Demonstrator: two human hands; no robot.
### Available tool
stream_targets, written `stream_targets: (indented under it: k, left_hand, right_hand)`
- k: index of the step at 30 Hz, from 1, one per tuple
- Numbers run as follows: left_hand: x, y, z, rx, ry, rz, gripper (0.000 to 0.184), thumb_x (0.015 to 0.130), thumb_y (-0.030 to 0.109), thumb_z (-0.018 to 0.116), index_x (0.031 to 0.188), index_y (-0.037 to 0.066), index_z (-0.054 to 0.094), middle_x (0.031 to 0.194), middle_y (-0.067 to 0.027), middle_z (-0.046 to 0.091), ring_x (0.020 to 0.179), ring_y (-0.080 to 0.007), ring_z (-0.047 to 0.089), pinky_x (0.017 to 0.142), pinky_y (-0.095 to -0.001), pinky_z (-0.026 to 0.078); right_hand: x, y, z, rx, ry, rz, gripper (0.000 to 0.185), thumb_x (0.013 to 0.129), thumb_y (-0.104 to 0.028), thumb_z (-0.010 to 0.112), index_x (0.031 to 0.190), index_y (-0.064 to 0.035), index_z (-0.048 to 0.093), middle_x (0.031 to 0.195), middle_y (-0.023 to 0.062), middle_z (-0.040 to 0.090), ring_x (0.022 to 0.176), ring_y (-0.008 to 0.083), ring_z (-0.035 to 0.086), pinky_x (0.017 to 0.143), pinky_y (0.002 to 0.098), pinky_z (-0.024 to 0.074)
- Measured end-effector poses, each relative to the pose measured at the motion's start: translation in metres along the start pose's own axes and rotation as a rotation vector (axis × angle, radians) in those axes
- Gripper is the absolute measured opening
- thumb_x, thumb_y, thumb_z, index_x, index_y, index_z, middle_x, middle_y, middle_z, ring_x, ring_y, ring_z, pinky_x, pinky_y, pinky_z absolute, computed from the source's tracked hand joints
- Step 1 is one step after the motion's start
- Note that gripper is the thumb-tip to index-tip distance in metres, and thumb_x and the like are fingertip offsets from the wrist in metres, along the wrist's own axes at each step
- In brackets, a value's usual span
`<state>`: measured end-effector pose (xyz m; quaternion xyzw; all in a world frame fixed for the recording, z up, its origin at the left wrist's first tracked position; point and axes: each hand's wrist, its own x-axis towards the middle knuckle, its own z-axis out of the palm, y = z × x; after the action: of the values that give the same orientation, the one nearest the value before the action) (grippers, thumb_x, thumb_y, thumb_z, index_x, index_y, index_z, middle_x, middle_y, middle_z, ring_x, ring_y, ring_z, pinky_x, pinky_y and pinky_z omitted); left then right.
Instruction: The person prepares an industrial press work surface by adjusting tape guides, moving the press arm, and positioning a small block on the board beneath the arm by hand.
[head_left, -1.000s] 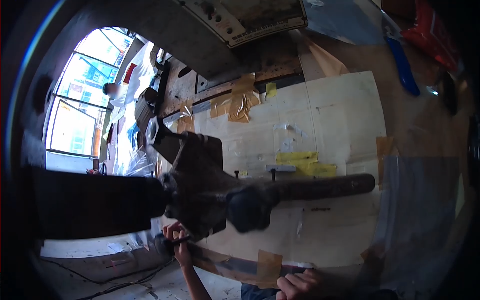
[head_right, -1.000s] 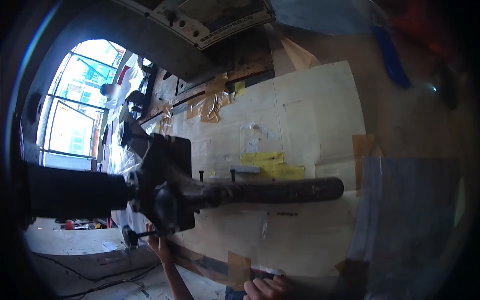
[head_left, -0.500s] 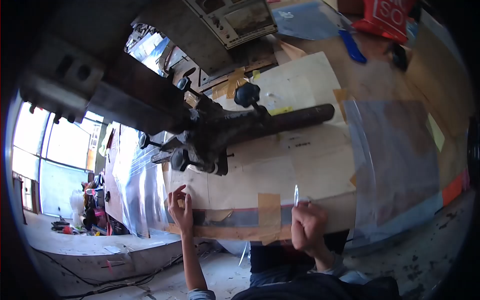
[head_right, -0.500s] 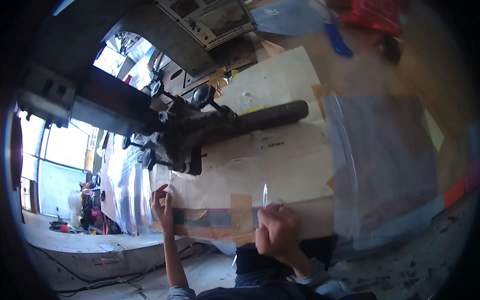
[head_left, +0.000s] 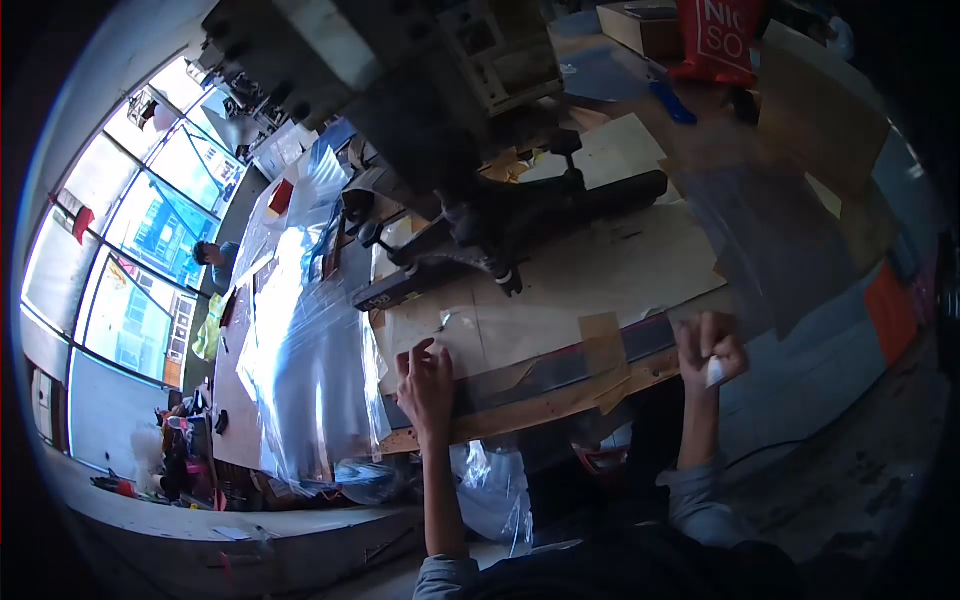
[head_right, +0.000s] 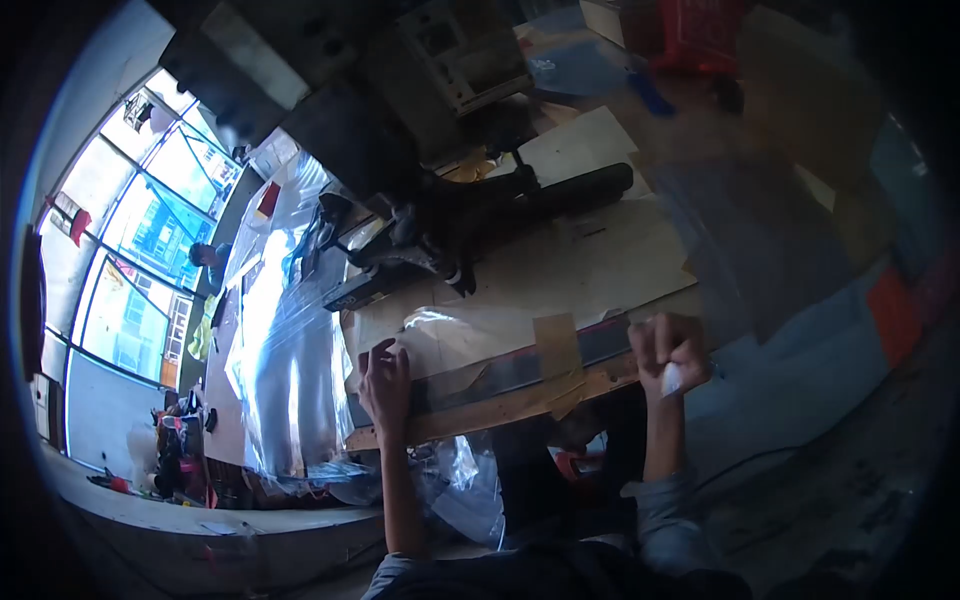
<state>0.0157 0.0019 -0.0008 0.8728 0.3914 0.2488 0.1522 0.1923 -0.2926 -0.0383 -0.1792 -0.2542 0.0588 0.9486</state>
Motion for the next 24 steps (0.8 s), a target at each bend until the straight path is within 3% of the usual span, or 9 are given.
stream_targets:
  k: [6,11,14,18,19,22,24]
  left_hand:
    - [-0.003,0.003,-0.001,-0.005,0.028,0.023,0.03,0.083,0.031,0.064,0.109,0.015,0.061,0.102,-0.0096,0.057,0.087,-0.0294,0.064,0.069,-0.0446,0.05]
    - [-0.004,0.0,0.001,-0.007,0.034,0.06,0.03,0.084,0.03,0.062,0.109,0.013,0.061,0.102,-0.0113,0.056,0.09,-0.0312,0.062,0.07,-0.0442,0.05]
    - [-0.003,-0.001,0.001,-0.017,0.046,0.069,0.029,0.085,0.03,0.061,0.107,0.012,0.061,0.103,-0.0122,0.055,0.09,-0.0321,0.062,0.071,-0.0437,0.05]
    - [-0.003,-0.003,0.004,-0.019,0.076,0.076,0.028,0.085,0.029,0.061,0.106,0.011,0.061,0.102,-0.012,0.056,0.087,-0.0315,0.063,0.069,-0.0433,0.051]
    - [-0.003,-0.004,0.005,-0.019,0.09,0.082,0.028,0.085,0.028,0.061,0.106,0.011,0.06,0.101,-0.0117,0.056,0.086,-0.0311,0.063,0.068,-0.043,0.051]
    - [-0.004,-0.003,0.003,-0.12,0.099,0.072,0.025,0.086,0.026,0.06,0.106,0.011,0.061,0.101,-0.0102,0.058,0.079,-0.0289,0.065,0.065,-0.042,0.051]
    - [-0.009,0.001,0.001,-0.277,0.295,0.158,0.022,0.086,0.022,0.061,0.105,0.011,0.063,0.097,-0.0097,0.06,0.072,-0.0246,0.064,0.061,-0.0406,0.05]
  right_hand:
    - [0.006,-0.009,-0.017,0.401,0.139,0.044,0.013,0.062,-0.009,0.044,0.054,-0.0096,0.034,0.047,0.0014,0.032,0.03,0.0088,0.023,0.04,0.0256,0.0204]
    - [-0.002,-0.022,-0.021,0.568,0.118,-0.017,0.017,0.068,-0.005,0.044,0.056,-0.0104,0.034,0.047,-0.001,0.03,0.031,0.0048,0.027,0.038,0.0232,0.0211]
    - [-0.009,-0.028,-0.016,0.387,0.083,0.025,0.016,0.067,-0.006,0.045,0.055,-0.0095,0.035,0.047,-0.0004,0.032,0.03,0.0056,0.028,0.039,0.0235,0.0222]
    - [-0.012,-0.045,-0.01,-0.061,-0.127,0.078,0.012,0.061,-0.006,0.044,0.053,-0.0083,0.035,0.047,0.0023,0.032,0.03,0.0093,0.027,0.043,0.0253,0.0233]
    - [-0.013,-0.051,-0.011,-0.026,-0.157,0.058,0.008,0.059,-0.006,0.043,0.054,-0.007,0.037,0.047,0.0029,0.032,0.032,0.0098,0.029,0.042,0.0262,0.0228]
    - [-0.007,-0.083,-0.003,-0.14,-0.055,-0.003,0.006,0.059,-0.005,0.042,0.055,-0.0055,0.038,0.047,0.0037,0.035,0.035,0.0104,0.032,0.042,0.0261,0.0239]
    - [-0.007,-0.092,0.007,-0.53,0.1,0.161,0.006,0.062,-0.005,0.043,0.057,-0.0052,0.042,0.048,0.0044,0.039,0.039,0.0103,0.036,0.042,0.0239,0.0272]
